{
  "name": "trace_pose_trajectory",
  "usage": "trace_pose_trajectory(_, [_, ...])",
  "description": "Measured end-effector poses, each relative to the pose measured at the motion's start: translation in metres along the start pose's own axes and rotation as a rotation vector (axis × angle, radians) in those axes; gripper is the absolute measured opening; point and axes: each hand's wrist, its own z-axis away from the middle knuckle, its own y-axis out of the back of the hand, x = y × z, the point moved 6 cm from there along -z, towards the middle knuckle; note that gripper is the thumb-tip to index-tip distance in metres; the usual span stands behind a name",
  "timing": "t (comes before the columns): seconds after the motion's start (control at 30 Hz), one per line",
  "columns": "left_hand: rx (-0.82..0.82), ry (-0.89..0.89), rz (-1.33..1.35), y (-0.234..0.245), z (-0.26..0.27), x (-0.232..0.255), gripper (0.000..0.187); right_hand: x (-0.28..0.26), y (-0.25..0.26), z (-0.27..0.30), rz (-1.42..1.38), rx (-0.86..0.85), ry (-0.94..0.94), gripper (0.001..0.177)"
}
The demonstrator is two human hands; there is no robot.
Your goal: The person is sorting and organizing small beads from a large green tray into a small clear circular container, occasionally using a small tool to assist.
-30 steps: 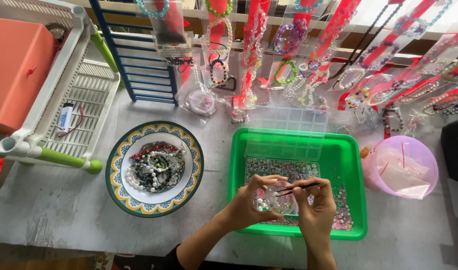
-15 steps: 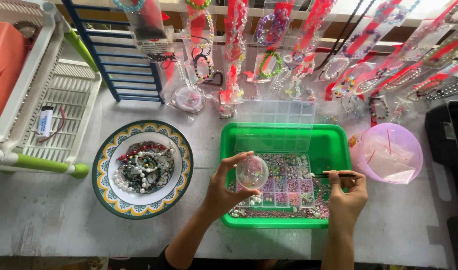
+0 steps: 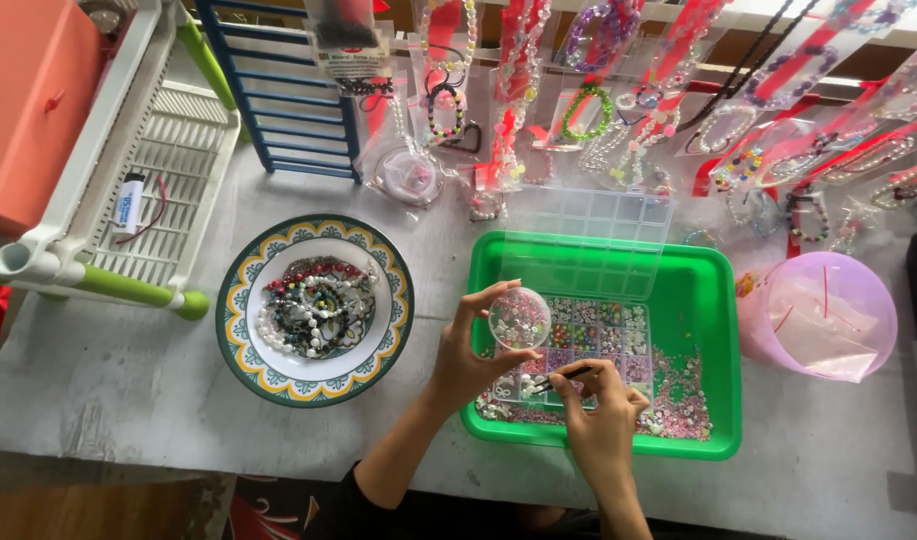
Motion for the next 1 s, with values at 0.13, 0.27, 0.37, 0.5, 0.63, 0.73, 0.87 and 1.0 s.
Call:
trace_pose_trajectory(0.13, [-0.018, -0.03, -0.002, -0.001, 0.002, -0.003, 0.074, -0.018, 0.025, 0.0, -0.006, 0.085, 0.043, 0.012])
trace_pose_trajectory(0.27, [-0.018, -0.053, -0.017, 0.0, 0.002, 0.0, 0.075, -0.044, 0.052, -0.004, -0.338, 0.308, 0.152, 0.019])
trace_pose_trajectory(0.37, [-0.03, -0.095, -0.07, -0.001, 0.004, 0.001, 0.077, -0.054, 0.046, -0.019, -0.611, 0.252, 0.162, 0.02])
trace_pose_trajectory(0.5, [-0.044, -0.122, -0.122, -0.003, 0.004, 0.005, 0.078, -0.063, 0.024, -0.038, -0.749, 0.046, 0.107, 0.019])
trace_pose_trajectory(0.63, [-0.059, -0.106, -0.136, -0.003, 0.004, 0.007, 0.076, -0.069, 0.016, -0.046, -0.718, 0.031, 0.163, 0.018])
trace_pose_trajectory(0.73, [-0.066, -0.111, -0.151, -0.004, 0.007, 0.003, 0.073, -0.079, 0.018, -0.049, -0.645, -0.015, 0.203, 0.017])
trace_pose_trajectory(0.87, [-0.068, -0.114, -0.182, -0.006, 0.008, -0.001, 0.075, -0.076, 0.014, -0.05, -0.615, -0.025, 0.253, 0.015])
trace_pose_trajectory(1.0, [-0.079, -0.132, -0.177, -0.006, 0.007, 0.0, 0.075, -0.065, 0.024, -0.051, -0.742, 0.019, 0.182, 0.017])
